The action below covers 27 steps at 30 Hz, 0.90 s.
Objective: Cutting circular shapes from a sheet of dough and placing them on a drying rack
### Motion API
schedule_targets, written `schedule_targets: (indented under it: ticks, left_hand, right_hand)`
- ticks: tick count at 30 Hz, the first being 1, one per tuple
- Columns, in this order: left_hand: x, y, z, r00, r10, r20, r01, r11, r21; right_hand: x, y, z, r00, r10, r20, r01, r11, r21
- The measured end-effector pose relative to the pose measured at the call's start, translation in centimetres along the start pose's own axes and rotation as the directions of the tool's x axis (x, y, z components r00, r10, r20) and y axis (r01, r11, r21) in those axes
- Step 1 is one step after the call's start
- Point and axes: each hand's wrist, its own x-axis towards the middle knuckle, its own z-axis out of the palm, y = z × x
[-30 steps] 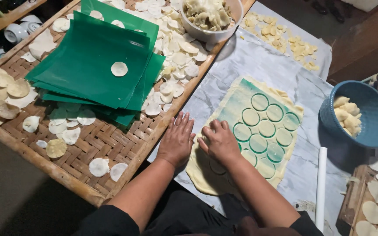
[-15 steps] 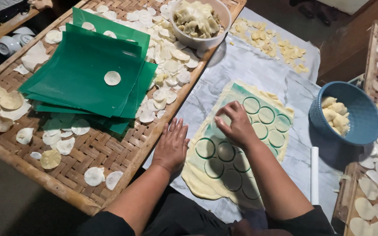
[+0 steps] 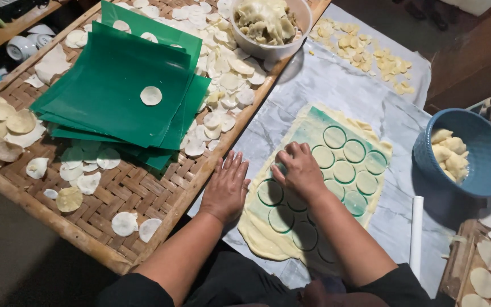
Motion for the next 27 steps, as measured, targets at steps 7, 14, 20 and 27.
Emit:
schedule_targets:
  ticks: [7, 14, 20, 27]
  left_hand:
    - [-0.1, 0.3, -0.5, 1.0, -0.01, 0.012, 0.01, 1.0, 0.014]
    - [-0.1, 0.3, -0.6, 0.998, -0.013, 0.06, 0.012, 1.0, 0.006]
    - [0.3, 0.1, -0.4, 0.997, -0.004, 0.074, 0.003, 1.0, 0.015]
    - [0.1, 0.1, -0.4, 0.997, -0.012, 0.079, 0.011, 1.0, 0.009]
  right_hand:
    - [0.1, 0.2, 0.0, 0.999, -0.045, -0.021, 0.044, 0.999, -0.028]
    - [0.1, 0.3, -0.1, 1.0, -0.017, 0.0, 0.017, 1.0, -0.005]
    - [2.7, 5.0, -3.5, 0.985, 0.113, 0.129, -0.145, 0.951, 0.273]
    - [3.5, 8.0, -1.6, 0.986, 0.149, 0.077, -0.159, 0.977, 0.144]
